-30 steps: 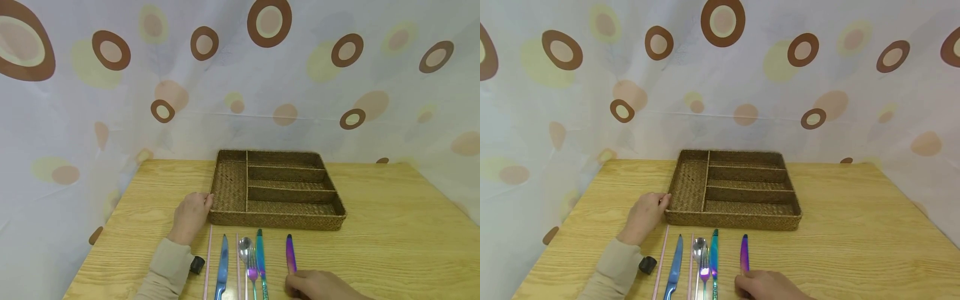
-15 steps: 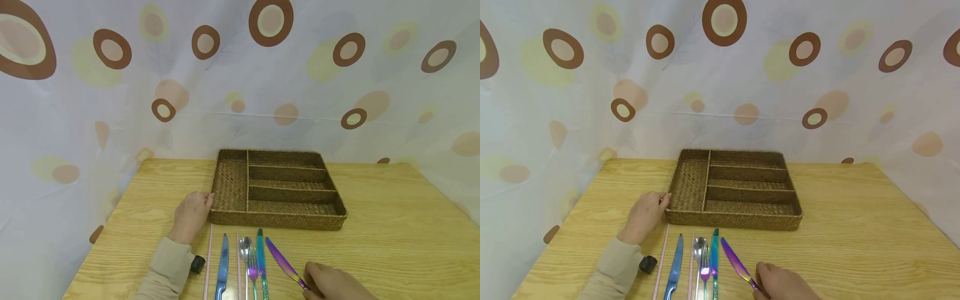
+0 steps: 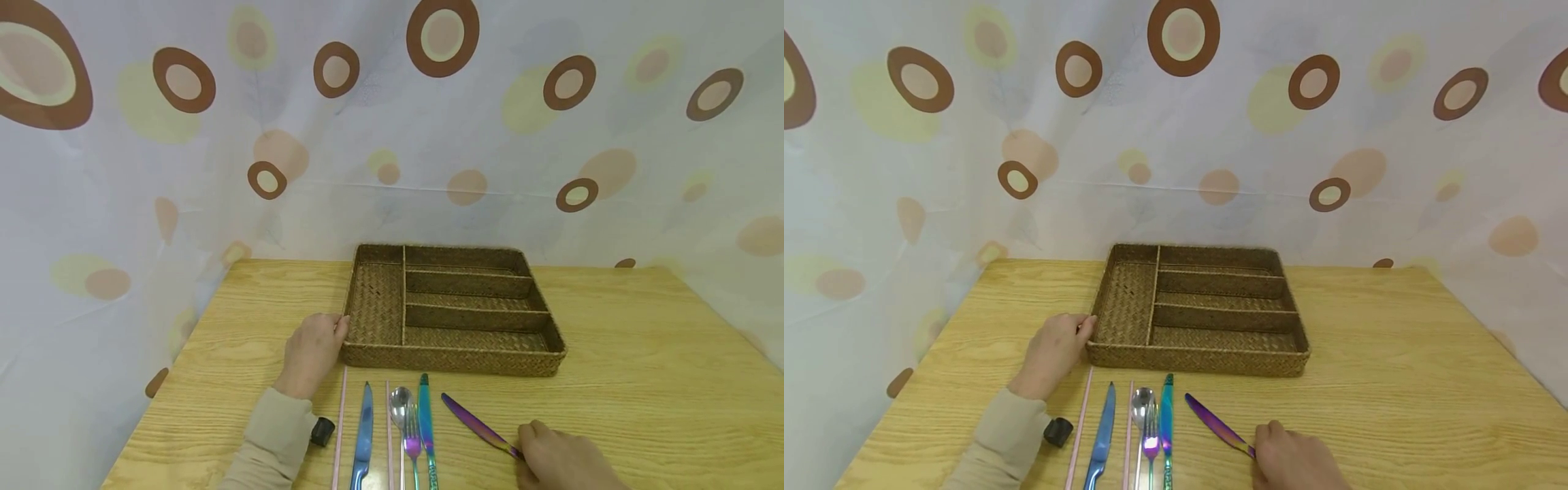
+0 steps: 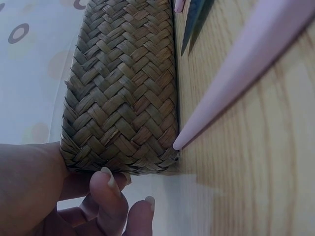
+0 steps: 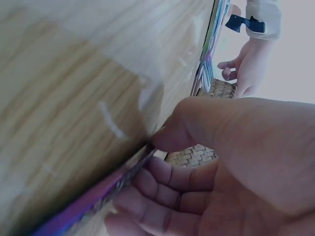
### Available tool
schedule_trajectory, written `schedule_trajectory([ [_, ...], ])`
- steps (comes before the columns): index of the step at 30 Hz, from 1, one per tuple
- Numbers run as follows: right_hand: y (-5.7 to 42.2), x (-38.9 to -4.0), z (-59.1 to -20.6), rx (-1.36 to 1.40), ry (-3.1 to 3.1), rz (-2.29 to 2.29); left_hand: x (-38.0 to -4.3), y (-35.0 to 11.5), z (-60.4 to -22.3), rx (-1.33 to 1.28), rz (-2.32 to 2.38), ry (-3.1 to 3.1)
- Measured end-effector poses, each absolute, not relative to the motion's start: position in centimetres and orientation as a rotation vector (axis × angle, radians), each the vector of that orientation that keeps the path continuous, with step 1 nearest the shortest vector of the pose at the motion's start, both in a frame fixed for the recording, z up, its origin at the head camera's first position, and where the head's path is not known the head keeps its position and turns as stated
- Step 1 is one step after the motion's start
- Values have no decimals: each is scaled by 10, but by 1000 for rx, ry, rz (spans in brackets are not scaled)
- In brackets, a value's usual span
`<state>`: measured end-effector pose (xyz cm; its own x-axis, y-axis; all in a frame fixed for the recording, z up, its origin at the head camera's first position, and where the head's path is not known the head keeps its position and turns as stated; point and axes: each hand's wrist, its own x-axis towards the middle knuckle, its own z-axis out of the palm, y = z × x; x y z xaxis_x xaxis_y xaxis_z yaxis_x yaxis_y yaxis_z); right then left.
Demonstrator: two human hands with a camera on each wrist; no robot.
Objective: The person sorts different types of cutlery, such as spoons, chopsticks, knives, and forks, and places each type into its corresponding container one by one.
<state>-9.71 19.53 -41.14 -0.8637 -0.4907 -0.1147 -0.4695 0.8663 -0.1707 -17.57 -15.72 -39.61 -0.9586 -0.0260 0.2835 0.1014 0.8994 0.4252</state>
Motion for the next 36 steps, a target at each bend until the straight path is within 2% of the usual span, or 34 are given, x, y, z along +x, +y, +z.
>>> schedule_trajectory([
  [8, 198, -100, -415, -671, 2908, -13, -177, -157, -397, -36, -651, -2788],
  [14, 202, -103, -414, -694, 2887, -78, -177, -157, -398, -61, -642, -2767],
  [24, 205, -110, -402, -981, 2795, -263, -177, -157, -399, -66, -625, -2758],
  [32, 196, -120, -376, -1266, 2910, -431, -177, -156, -397, -54, -636, -2771],
  [36, 190, -128, -361, -1296, 2952, -629, -177, -156, -397, -50, -637, -2774],
])
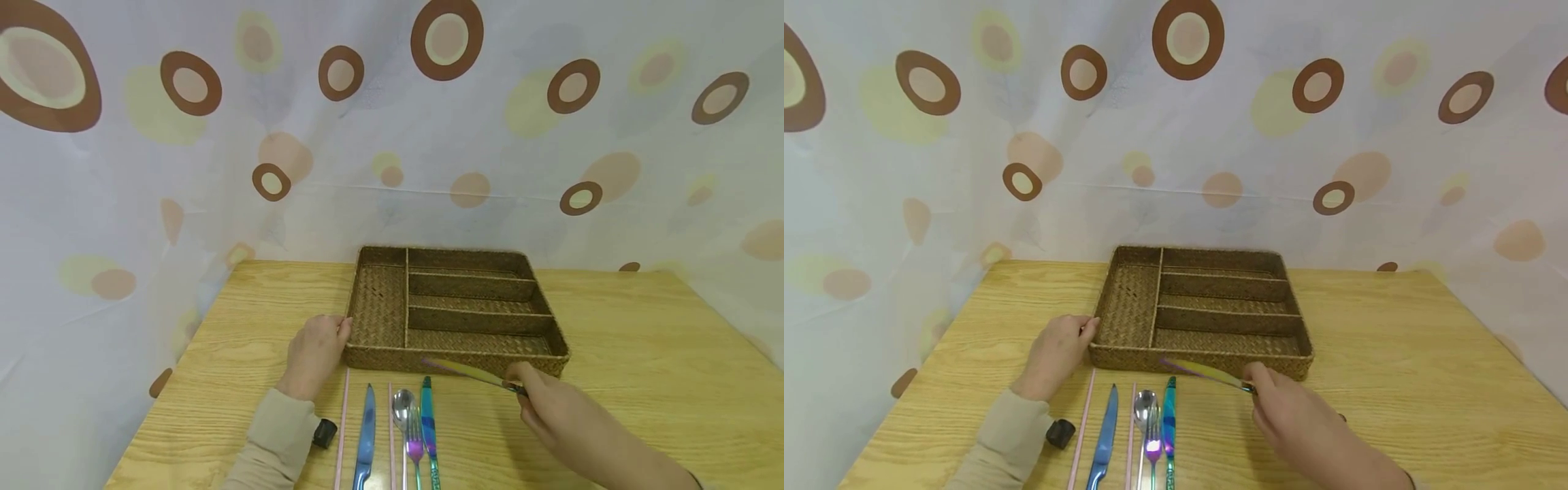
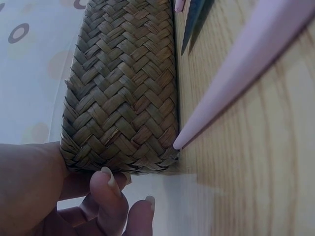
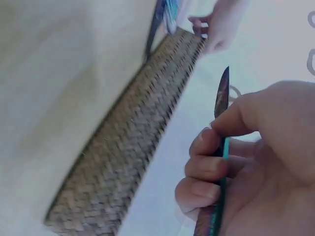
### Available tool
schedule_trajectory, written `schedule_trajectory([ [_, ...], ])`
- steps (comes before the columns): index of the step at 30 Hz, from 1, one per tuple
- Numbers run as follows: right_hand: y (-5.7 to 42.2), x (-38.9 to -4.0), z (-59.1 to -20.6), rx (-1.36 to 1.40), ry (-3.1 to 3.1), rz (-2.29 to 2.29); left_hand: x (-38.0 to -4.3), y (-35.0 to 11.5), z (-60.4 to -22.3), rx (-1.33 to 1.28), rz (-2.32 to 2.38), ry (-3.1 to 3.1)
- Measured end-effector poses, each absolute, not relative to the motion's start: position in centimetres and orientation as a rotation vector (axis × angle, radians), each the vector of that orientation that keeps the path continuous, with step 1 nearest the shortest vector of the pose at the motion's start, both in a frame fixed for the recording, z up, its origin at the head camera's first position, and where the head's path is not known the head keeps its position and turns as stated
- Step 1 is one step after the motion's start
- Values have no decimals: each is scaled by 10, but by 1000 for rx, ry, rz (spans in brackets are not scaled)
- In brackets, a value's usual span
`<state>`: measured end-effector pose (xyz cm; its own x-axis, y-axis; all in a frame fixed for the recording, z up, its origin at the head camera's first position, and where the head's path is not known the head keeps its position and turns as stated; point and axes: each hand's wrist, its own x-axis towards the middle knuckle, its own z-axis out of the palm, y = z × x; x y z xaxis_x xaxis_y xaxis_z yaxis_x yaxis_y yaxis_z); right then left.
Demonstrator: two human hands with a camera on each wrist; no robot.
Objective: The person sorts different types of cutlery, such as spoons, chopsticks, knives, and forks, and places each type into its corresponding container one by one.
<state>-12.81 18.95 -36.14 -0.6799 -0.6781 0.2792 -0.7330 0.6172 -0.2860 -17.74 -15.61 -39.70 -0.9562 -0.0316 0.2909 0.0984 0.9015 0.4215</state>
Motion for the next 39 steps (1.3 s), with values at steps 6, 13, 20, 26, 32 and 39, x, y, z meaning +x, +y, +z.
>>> schedule_trajectory([
  [6, 182, -149, -348, 1183, -2605, 643, -178, -157, -398, -48, -631, -2778],
  [13, 178, -178, -349, 1259, -2486, 540, -177, -157, -397, -36, -651, -2786],
  [20, 173, -205, -354, 1238, -2692, 617, -177, -157, -397, -50, -627, -2770],
  [26, 167, -222, -360, 1126, -2867, 641, -177, -157, -398, -59, -623, -2762],
  [32, 169, -233, -367, 1143, -3038, 753, -177, -156, -400, -57, -634, -2772],
  [39, 171, -244, -368, 1239, -3237, 805, -178, -157, -399, -72, -605, -2747],
])
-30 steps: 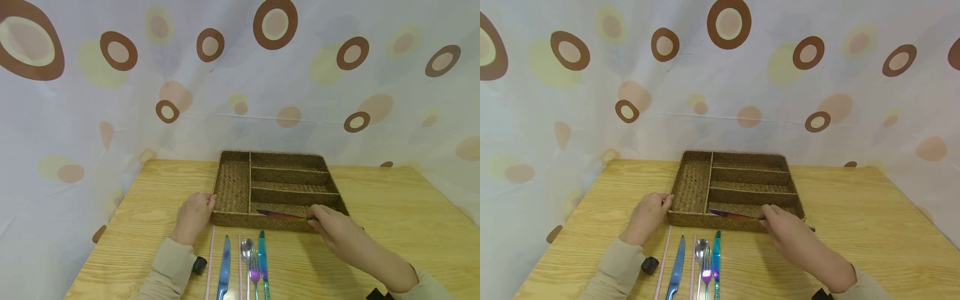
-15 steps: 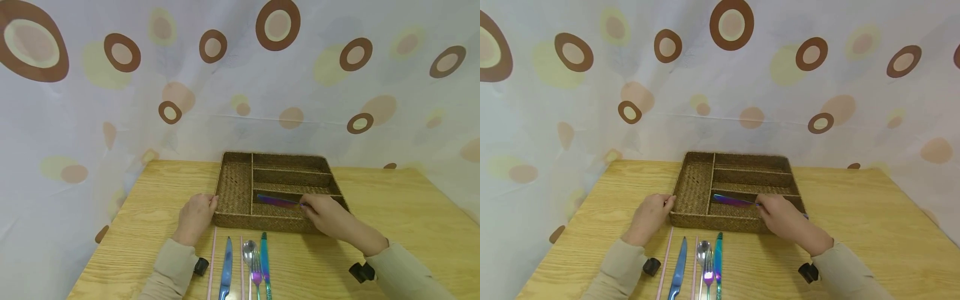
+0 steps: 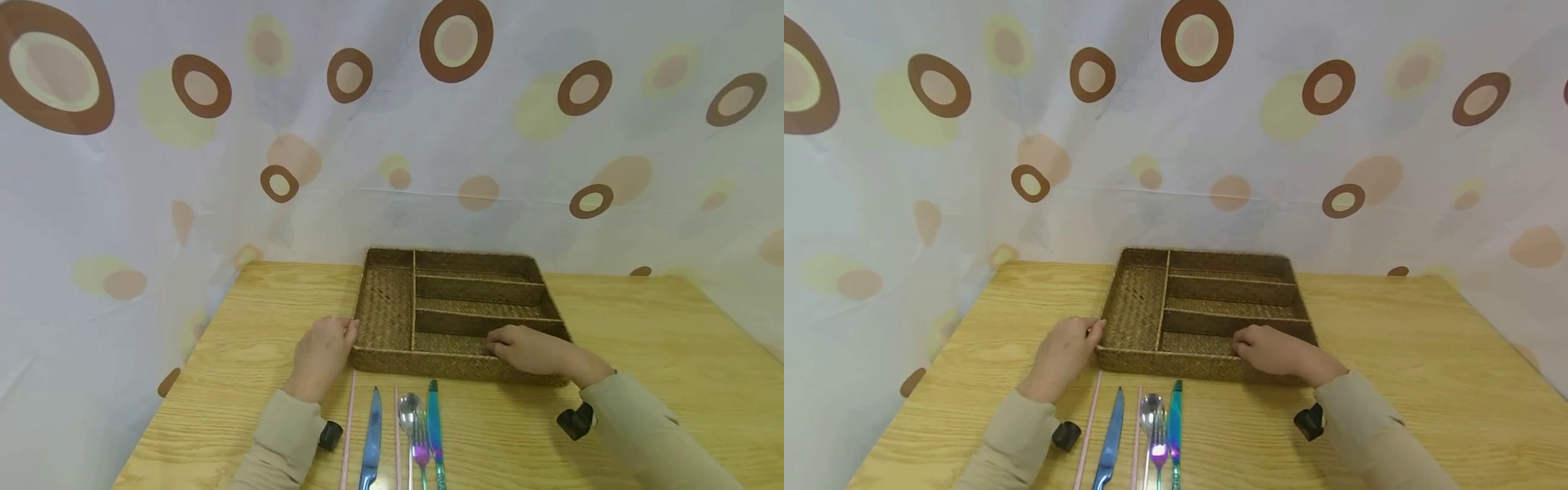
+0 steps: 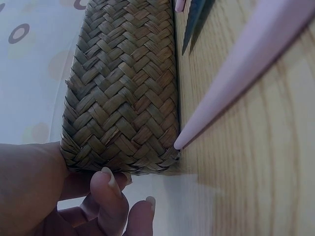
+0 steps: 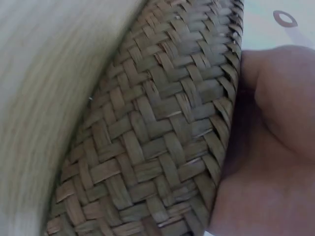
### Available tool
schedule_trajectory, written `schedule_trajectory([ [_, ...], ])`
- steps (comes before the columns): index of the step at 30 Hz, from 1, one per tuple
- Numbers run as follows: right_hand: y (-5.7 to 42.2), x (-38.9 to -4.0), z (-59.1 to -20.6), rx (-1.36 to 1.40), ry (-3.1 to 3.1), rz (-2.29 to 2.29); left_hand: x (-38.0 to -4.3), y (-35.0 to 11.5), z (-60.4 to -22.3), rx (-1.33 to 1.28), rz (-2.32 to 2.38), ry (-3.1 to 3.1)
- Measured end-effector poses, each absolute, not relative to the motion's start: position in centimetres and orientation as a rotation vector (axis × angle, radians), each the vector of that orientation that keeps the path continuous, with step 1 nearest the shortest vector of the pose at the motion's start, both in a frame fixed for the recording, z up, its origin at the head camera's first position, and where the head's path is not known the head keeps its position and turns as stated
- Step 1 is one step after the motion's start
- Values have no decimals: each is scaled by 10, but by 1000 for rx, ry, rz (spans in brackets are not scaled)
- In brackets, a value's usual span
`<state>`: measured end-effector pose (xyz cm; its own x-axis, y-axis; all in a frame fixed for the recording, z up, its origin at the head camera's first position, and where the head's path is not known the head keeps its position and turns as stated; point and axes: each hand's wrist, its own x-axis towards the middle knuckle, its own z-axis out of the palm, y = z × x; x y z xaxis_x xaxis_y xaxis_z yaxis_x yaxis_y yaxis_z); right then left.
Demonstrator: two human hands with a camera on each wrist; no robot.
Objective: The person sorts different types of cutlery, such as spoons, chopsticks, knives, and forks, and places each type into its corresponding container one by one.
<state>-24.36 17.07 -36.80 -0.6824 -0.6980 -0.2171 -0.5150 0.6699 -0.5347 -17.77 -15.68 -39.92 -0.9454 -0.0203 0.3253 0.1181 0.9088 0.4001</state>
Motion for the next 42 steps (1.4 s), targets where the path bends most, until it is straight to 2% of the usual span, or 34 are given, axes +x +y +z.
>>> schedule_trajectory([
  [24, 164, -228, -387, -956, 2830, -702, -177, -157, -398, -58, -606, -2749],
  [29, 158, -216, -384, -1175, 3039, -635, -177, -157, -398, -66, -597, -2733],
  [36, 142, -186, -376, -1779, 3141, -716, -175, -156, -396, -82, -610, -2734],
  [42, 131, -155, -373, -1823, 2960, -809, -175, -156, -397, -85, -619, -2736],
])
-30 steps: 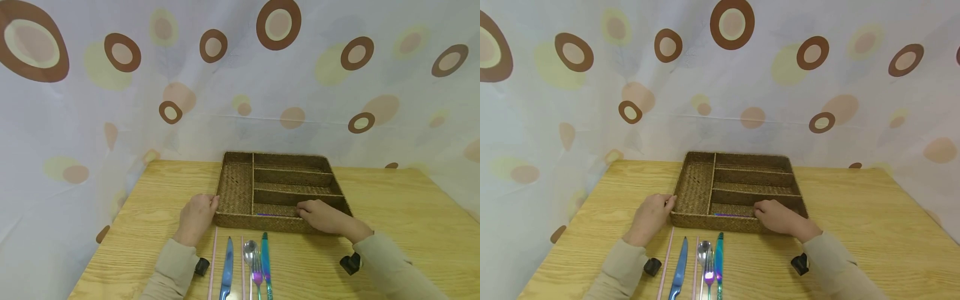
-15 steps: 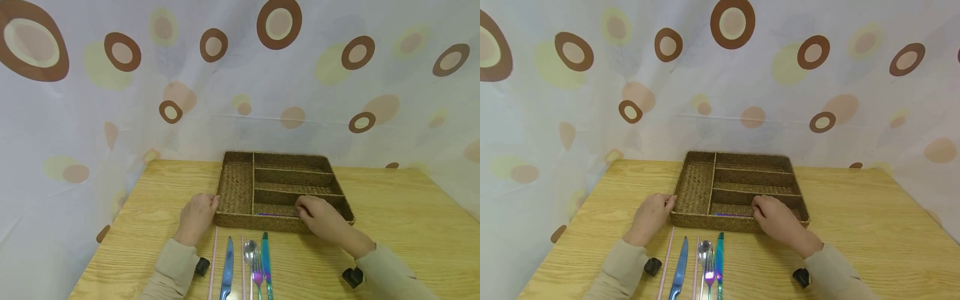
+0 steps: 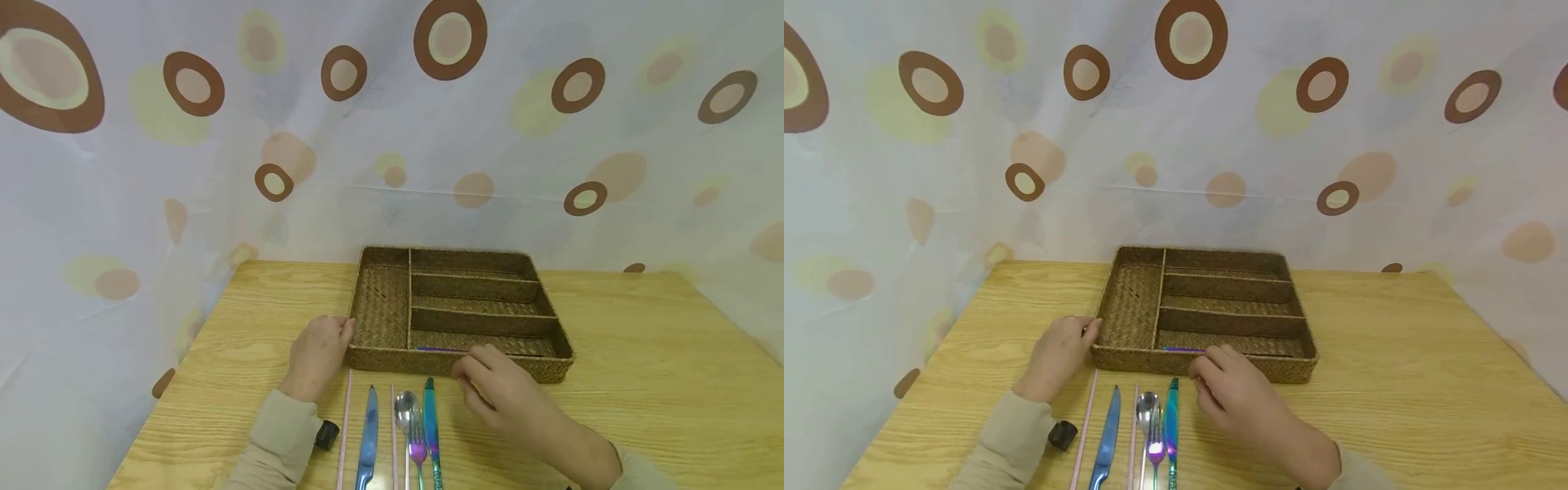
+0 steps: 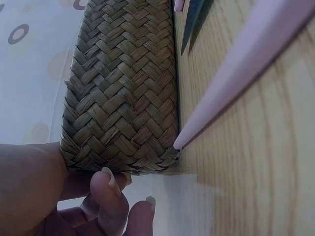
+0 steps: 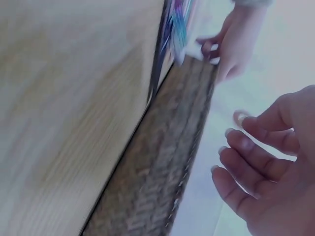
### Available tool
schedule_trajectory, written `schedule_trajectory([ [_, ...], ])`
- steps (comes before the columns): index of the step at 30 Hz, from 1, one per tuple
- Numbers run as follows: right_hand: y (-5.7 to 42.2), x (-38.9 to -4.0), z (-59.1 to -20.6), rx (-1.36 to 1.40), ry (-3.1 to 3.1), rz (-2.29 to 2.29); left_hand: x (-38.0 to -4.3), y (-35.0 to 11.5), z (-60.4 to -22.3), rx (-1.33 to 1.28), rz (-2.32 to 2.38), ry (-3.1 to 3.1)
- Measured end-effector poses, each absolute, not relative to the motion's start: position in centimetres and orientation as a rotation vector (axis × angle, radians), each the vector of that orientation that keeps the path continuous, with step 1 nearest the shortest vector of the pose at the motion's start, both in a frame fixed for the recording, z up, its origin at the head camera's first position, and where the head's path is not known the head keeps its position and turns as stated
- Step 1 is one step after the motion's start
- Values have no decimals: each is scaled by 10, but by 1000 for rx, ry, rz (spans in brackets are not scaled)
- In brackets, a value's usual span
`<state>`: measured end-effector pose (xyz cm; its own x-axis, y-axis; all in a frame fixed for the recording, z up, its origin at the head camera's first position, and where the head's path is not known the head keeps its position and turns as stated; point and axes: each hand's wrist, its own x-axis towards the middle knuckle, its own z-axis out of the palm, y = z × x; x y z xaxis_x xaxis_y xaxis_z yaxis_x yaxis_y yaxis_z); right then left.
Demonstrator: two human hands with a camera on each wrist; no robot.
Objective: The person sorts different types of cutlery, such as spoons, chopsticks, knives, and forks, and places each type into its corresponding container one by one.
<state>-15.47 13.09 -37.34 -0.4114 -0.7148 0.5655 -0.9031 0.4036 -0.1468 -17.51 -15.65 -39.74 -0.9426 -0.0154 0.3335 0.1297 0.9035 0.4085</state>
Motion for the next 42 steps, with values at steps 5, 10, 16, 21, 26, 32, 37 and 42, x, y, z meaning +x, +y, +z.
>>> schedule_trajectory([
  [5, 125, -136, -379, 1466, -2247, 680, -175, -157, -397, -74, -627, -2750],
  [10, 122, -121, -390, 1633, -2267, 712, -175, -157, -398, -59, -632, -2757],
  [16, 121, -111, -405, 1865, -2342, 741, -175, -157, -399, -69, -629, -2741],
  [21, 123, -107, -414, 1894, -2441, 764, -175, -156, -398, -81, -628, -2741],
  [26, 123, -107, -417, 1904, -2493, 783, -174, -157, -397, -79, -632, -2750],
  [32, 123, -107, -417, 1899, -2533, 789, -175, -157, -398, -64, -646, -2762],
  [37, 128, -109, -418, 1872, -2620, 754, -175, -157, -399, -72, -636, -2758],
  [42, 137, -108, -416, 1750, -2779, 740, -175, -157, -399, -92, -631, -2741],
])
